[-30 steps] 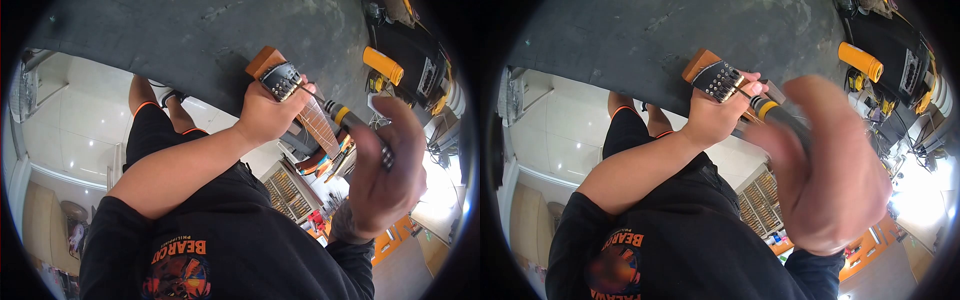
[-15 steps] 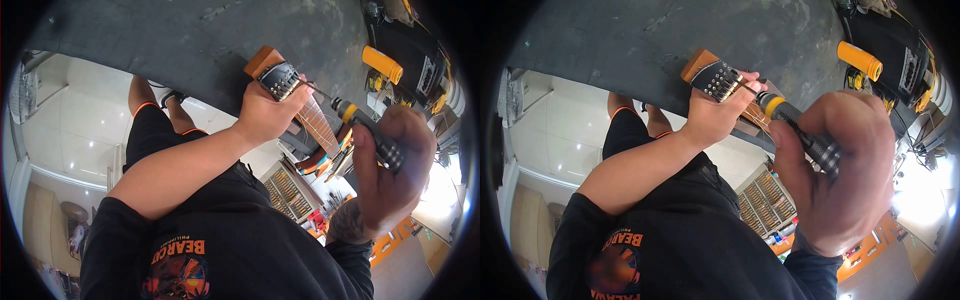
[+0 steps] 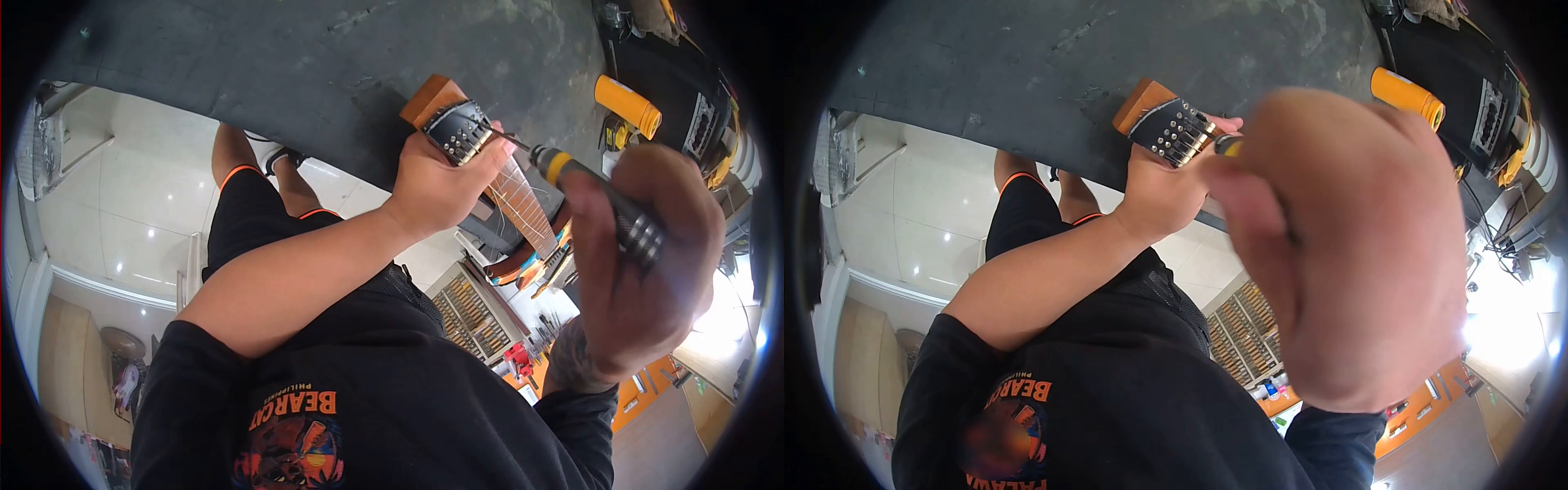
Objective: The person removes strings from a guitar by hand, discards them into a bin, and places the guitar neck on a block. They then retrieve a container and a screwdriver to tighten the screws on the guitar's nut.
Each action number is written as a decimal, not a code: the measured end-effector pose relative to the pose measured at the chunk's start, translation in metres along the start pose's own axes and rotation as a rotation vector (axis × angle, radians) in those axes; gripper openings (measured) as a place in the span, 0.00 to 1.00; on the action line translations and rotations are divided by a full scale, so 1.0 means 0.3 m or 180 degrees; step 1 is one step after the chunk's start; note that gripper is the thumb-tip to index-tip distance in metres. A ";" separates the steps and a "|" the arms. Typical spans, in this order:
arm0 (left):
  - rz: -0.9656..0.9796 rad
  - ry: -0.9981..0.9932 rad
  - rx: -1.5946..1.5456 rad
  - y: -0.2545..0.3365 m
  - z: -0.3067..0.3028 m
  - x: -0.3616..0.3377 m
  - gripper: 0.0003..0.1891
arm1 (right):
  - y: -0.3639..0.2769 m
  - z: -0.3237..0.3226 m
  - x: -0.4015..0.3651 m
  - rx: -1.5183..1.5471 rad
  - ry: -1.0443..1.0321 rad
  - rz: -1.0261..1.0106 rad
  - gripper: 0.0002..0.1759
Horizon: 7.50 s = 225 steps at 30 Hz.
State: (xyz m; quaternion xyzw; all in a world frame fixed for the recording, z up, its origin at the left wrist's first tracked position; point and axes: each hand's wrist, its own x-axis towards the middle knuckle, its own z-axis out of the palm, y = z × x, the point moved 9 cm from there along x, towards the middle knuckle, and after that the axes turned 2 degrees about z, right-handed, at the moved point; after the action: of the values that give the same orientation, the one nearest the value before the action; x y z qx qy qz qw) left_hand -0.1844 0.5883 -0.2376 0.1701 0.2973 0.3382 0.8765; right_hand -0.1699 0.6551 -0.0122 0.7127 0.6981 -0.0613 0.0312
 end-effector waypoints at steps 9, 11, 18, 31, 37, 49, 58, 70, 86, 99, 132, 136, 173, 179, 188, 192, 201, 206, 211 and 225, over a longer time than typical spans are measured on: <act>-0.0161 -0.0115 0.0182 0.004 0.012 -0.004 0.07 | 0.004 0.006 0.003 -0.0053 -0.0348 0.0430 0.18; -0.0280 -0.0078 0.0074 -0.009 0.012 -0.003 0.07 | -0.016 0.002 -0.007 0.0175 -0.0674 0.0049 0.18; -0.0311 -0.0083 -0.0241 -0.020 0.013 -0.004 0.07 | 0.027 0.007 -0.005 0.0185 -0.0430 0.0131 0.26; -0.0464 -0.0035 0.0027 -0.017 0.017 0.004 0.06 | -0.017 -0.005 -0.004 0.0540 -0.0349 0.0158 0.27; -0.0227 -0.0102 0.0076 -0.016 0.014 -0.001 0.05 | 0.031 -0.029 -0.049 0.0276 -0.0076 0.0491 0.25; -0.0140 -0.0066 0.0295 0.020 0.015 0.002 0.05 | 0.113 -0.027 -0.074 0.0621 0.0463 0.1131 0.11; -0.0119 -0.0111 0.0483 0.024 0.013 0.001 0.06 | 0.116 -0.017 -0.051 0.0371 0.0423 0.1127 0.11; -0.0287 -0.0093 0.0346 0.010 0.014 0.003 0.07 | 0.134 -0.002 -0.024 0.0488 0.0427 0.1190 0.08; -0.0048 -0.0150 0.0247 0.002 0.016 0.008 0.05 | 0.056 -0.039 -0.033 0.0606 -0.0230 0.0421 0.15; -0.0071 -0.0223 0.0099 -0.003 0.020 0.000 0.08 | 0.097 -0.007 -0.058 0.0472 -0.0148 0.0775 0.15; -0.0099 -0.0262 0.0121 -0.008 0.017 0.001 0.09 | 0.065 -0.018 -0.014 0.0450 -0.0264 0.0590 0.18; -0.0133 -0.0226 0.0224 0.003 0.019 0.001 0.09 | 0.076 -0.009 -0.015 0.0420 -0.0235 0.0544 0.17; -0.0284 -0.0098 0.0134 0.006 0.016 0.000 0.07 | -0.025 -0.008 0.030 0.0308 -0.0227 -0.0137 0.14; -0.0216 -0.0011 0.0140 0.015 0.016 -0.001 0.04 | -0.008 -0.025 0.013 0.0514 -0.0300 -0.0189 0.16; -0.0130 -0.0098 0.0226 0.010 0.021 0.003 0.06 | 0.054 -0.041 -0.023 0.0693 -0.0451 0.0227 0.17; -0.0498 -0.0084 -0.0079 -0.033 0.020 -0.006 0.08 | 0.072 -0.026 -0.040 0.1051 -0.0284 0.0345 0.15; -0.0149 -0.0222 0.0367 0.022 0.019 0.001 0.08 | 0.091 -0.010 -0.041 0.0939 -0.0099 0.0403 0.14; -0.0083 -0.0198 0.0387 0.022 0.017 0.001 0.08 | 0.113 -0.008 -0.047 0.1112 -0.0069 0.0444 0.13; -0.0111 -0.0165 0.0391 0.026 0.018 0.001 0.08 | 0.126 -0.007 -0.044 0.1217 -0.0054 0.0547 0.13; -0.0297 -0.0114 0.0067 -0.010 0.016 -0.003 0.06 | 0.201 0.013 0.032 0.1140 -0.0023 0.1186 0.16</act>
State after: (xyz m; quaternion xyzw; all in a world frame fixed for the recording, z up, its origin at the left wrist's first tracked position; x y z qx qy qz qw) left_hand -0.1804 0.5852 -0.2351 0.1713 0.2927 0.2907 0.8947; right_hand -0.1097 0.6628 -0.0197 0.8230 0.5326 -0.1797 -0.0823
